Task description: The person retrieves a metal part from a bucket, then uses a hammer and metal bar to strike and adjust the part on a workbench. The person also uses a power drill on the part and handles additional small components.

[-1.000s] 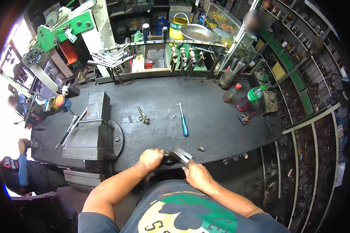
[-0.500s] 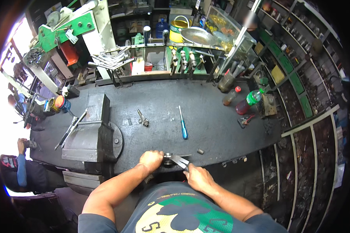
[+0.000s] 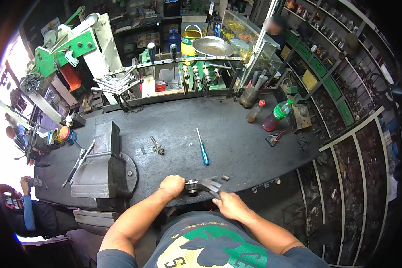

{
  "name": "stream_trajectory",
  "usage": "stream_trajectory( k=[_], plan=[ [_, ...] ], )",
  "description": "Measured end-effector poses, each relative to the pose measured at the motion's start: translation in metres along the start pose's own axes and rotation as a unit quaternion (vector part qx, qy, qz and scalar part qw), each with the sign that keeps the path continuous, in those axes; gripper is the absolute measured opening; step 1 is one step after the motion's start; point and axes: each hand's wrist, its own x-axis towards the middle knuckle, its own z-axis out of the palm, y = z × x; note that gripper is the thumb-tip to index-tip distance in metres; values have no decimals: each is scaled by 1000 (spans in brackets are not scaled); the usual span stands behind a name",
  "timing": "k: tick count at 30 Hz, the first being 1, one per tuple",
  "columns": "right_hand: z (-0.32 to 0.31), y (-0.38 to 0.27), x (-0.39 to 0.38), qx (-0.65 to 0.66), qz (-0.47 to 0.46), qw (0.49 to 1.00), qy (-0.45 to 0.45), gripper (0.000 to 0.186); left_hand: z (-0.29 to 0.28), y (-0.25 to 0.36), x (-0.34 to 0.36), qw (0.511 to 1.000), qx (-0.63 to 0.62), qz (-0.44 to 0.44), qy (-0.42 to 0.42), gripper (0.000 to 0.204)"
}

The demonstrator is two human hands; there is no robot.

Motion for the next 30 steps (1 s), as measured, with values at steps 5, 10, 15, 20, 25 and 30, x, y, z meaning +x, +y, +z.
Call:
stream_trajectory(
  k=[5,10,15,20,25,30],
  plan=[
    [-63,-34,-25,46,-60,986,151,39,5,20,20,998,-2,26,65,24],
    [-88,-74,-24,170,-224,864,419,37,-4,27,22,996,55,53,35,24],
    [-20,-20,13,-29,47,998,24,39,13,39,21,996,38,64,47,25],
    [-72,-62,-8,28,-79,970,230,36,21,38,28,997,29,45,62,24],
    [-26,-20,-4,-55,78,992,83,38,2,50,39,998,20,49,45,24],
    [-43,-32,-11,-4,27,989,147,32,-21,50,44,999,27,22,-13,25]
  ],
)
